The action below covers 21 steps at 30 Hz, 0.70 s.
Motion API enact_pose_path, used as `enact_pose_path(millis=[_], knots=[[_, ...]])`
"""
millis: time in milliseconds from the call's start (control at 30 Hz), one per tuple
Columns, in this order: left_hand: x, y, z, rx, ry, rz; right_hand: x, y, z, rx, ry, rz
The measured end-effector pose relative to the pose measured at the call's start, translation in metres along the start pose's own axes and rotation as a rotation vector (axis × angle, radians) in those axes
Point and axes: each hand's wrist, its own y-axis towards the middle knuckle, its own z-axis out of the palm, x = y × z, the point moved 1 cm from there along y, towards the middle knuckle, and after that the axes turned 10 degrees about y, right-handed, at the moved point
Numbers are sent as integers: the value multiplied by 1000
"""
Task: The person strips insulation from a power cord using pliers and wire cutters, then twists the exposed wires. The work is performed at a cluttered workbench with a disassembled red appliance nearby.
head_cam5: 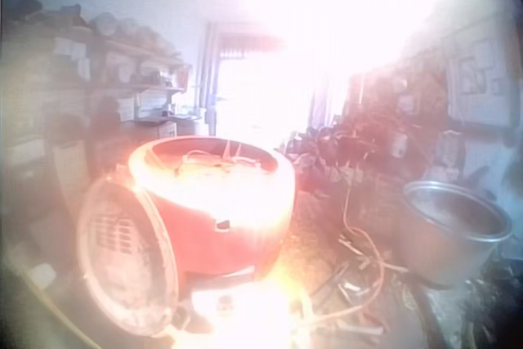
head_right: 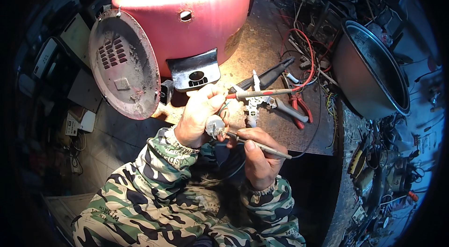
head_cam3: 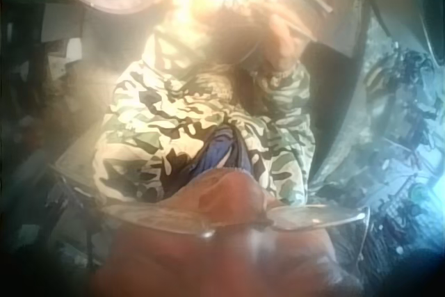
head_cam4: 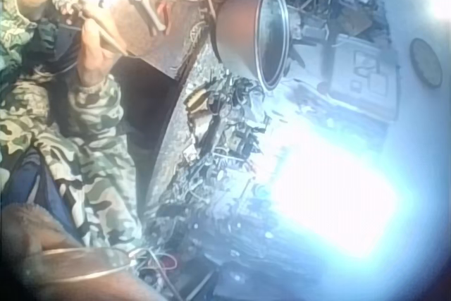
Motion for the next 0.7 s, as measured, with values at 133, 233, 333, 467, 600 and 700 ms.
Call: enact_pose_path(millis=[133,233,333,467,600,700], knots=[[1,-1,2,0,-58,7,1,-2,9,5,99,-29],[3,3,0,1,19,32,1,0,10,55,14,-21],[8,5,-1,-57,84,49,5,1,12,60,27,18],[3,0,0,-42,46,48,2,2,11,63,3,40],[4,2,1,-91,135,7,10,1,11,74,46,93],[6,1,-2,-63,114,29,6,1,7,121,34,49]])
